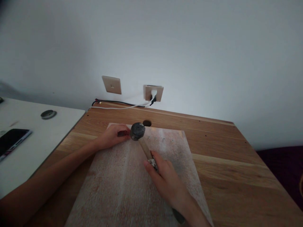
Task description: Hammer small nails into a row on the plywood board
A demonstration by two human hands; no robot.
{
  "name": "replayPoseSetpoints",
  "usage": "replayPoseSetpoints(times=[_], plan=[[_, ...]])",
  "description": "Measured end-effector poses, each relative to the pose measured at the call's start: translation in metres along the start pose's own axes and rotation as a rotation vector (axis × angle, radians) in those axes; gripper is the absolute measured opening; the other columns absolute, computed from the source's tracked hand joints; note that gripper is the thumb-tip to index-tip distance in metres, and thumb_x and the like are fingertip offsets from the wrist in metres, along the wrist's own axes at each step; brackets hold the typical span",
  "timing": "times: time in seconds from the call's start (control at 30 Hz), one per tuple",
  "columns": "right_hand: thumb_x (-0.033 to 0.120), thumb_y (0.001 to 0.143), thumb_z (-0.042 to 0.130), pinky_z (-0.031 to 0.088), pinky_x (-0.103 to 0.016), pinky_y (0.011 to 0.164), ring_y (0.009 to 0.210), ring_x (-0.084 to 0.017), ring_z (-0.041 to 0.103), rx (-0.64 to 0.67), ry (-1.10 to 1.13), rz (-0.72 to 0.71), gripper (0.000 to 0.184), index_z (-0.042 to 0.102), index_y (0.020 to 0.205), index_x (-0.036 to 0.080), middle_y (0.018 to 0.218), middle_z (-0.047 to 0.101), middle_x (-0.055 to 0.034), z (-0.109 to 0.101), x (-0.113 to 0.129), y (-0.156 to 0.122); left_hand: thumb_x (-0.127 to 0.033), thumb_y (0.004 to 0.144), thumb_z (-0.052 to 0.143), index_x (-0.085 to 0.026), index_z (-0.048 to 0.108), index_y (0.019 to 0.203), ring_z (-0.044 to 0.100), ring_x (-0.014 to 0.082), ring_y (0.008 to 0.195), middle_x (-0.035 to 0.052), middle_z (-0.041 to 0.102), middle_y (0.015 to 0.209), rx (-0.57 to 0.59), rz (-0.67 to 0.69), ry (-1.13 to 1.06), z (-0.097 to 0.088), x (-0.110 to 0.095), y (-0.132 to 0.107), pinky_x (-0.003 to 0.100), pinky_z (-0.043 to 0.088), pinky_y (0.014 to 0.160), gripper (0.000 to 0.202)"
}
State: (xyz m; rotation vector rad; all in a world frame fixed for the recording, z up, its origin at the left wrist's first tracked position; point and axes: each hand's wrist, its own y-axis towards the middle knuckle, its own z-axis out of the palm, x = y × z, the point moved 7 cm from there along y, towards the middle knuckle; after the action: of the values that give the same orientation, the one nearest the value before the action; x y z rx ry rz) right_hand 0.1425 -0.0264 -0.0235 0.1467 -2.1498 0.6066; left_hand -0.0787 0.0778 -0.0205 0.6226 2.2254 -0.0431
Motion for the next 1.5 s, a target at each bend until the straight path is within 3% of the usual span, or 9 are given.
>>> replayPoseSetpoints(times=[0.17, 0.37, 0.63, 0.8, 0.97, 1.1, 1.17, 1.33, 1.5], plan=[[0.057, 0.106, 0.043, 0.043, -0.032, 0.053, 0.052, -0.020, 0.058, -0.036, -0.097, -0.066, 0.055, 0.060, 0.137, 0.015, 0.062, 0.061, 0.0017, 0.000, 0.012, 0.005, -0.015, 0.084, 0.071, -0.018, 0.071, 0.113, 0.064, 0.0096, 0.072, -0.0018, 0.072, 0.082, -0.043, -0.069, -0.068, 0.001, 0.006, -0.001, 0.019, 0.048, 0.068, 0.029], [0.053, 0.108, 0.041, 0.053, -0.037, 0.080, 0.097, -0.028, 0.074, -0.070, -0.162, -0.159, 0.049, 0.060, 0.136, 0.017, 0.104, 0.078, -0.0110, 0.005, 0.023, 0.011, -0.010, 0.080, 0.072, -0.019, 0.066, 0.126, 0.068, 0.0130, 0.079, -0.0005, 0.074, 0.088, -0.058, -0.099, -0.027, 0.000, 0.007, -0.002, 0.021, 0.050, 0.073, 0.048], [0.054, 0.107, 0.042, 0.052, -0.039, 0.081, 0.095, -0.028, 0.073, -0.089, -0.187, -0.158, 0.051, 0.061, 0.134, 0.016, 0.104, 0.077, -0.0115, 0.007, 0.019, 0.013, -0.012, 0.079, 0.072, -0.020, 0.062, 0.132, 0.068, 0.0141, 0.081, -0.0002, 0.074, 0.093, -0.037, -0.094, -0.034, 0.000, 0.002, -0.003, 0.022, 0.049, 0.073, 0.055], [0.061, 0.104, 0.045, 0.044, -0.031, 0.051, 0.050, -0.018, 0.057, -0.095, -0.091, -0.091, 0.057, 0.062, 0.133, 0.015, 0.060, 0.062, 0.0015, -0.003, 0.014, 0.003, -0.019, 0.083, 0.070, -0.020, 0.060, 0.130, 0.066, 0.0134, 0.083, 0.0001, 0.071, 0.094, -0.011, -0.109, -0.070, -0.001, 0.008, -0.001, 0.025, 0.052, 0.077, 0.048], [0.068, 0.102, 0.048, 0.034, -0.024, 0.038, 0.037, -0.014, 0.045, -0.209, 0.052, -0.027, 0.066, 0.054, 0.142, 0.015, 0.049, 0.047, 0.0096, -0.034, 0.004, -0.023, -0.029, 0.086, 0.073, -0.019, 0.061, 0.118, 0.065, 0.0182, 0.101, 0.0067, 0.066, 0.116, -0.166, 0.097, 0.223, -0.007, -0.059, -0.009, 0.032, 0.054, 0.090, 0.036], [0.064, 0.101, 0.053, 0.038, -0.025, 0.041, 0.041, -0.013, 0.047, -0.419, -0.012, -0.090, 0.062, 0.056, 0.141, 0.016, 0.052, 0.049, 0.0085, -0.062, 0.005, -0.040, -0.023, 0.098, 0.058, -0.017, 0.067, 0.106, 0.068, 0.0202, 0.093, 0.0052, 0.072, 0.094, 0.018, 0.580, 0.595, 0.059, -0.149, -0.032, 0.034, 0.054, 0.086, 0.013], [0.064, 0.101, 0.054, 0.039, -0.026, 0.043, 0.040, -0.013, 0.046, -0.470, -0.040, -0.108, 0.061, 0.058, 0.139, 0.016, 0.050, 0.049, 0.0086, -0.069, 0.006, -0.045, -0.018, 0.096, 0.059, -0.014, 0.072, 0.098, 0.068, 0.0190, 0.079, 0.0053, 0.073, 0.082, 0.044, 0.670, 0.727, 0.094, -0.170, -0.040, 0.033, 0.052, 0.073, 0.013], [0.065, 0.100, 0.054, 0.040, -0.025, 0.040, 0.039, -0.014, 0.049, -0.388, 0.055, -0.064, 0.067, 0.052, 0.145, 0.015, 0.051, 0.050, 0.0088, -0.060, -0.002, -0.045, -0.020, 0.097, 0.056, -0.020, 0.075, 0.089, 0.067, 0.0166, 0.073, 0.0037, 0.076, 0.083, 0.029, 0.701, 0.749, 0.138, -0.179, -0.041, 0.032, 0.051, 0.067, 0.021], [0.068, 0.099, 0.053, 0.038, -0.023, 0.040, 0.038, -0.013, 0.046, -0.301, 0.119, -0.027, 0.070, 0.052, 0.144, 0.014, 0.048, 0.047, 0.0101, -0.044, -0.005, -0.047, -0.017, 0.094, 0.064, -0.018, 0.071, 0.084, 0.068, 0.0189, 0.079, 0.0035, 0.071, 0.081, -0.054, 0.704, 0.705, 0.085, -0.147, -0.044, 0.033, 0.055, 0.072, 0.012]])
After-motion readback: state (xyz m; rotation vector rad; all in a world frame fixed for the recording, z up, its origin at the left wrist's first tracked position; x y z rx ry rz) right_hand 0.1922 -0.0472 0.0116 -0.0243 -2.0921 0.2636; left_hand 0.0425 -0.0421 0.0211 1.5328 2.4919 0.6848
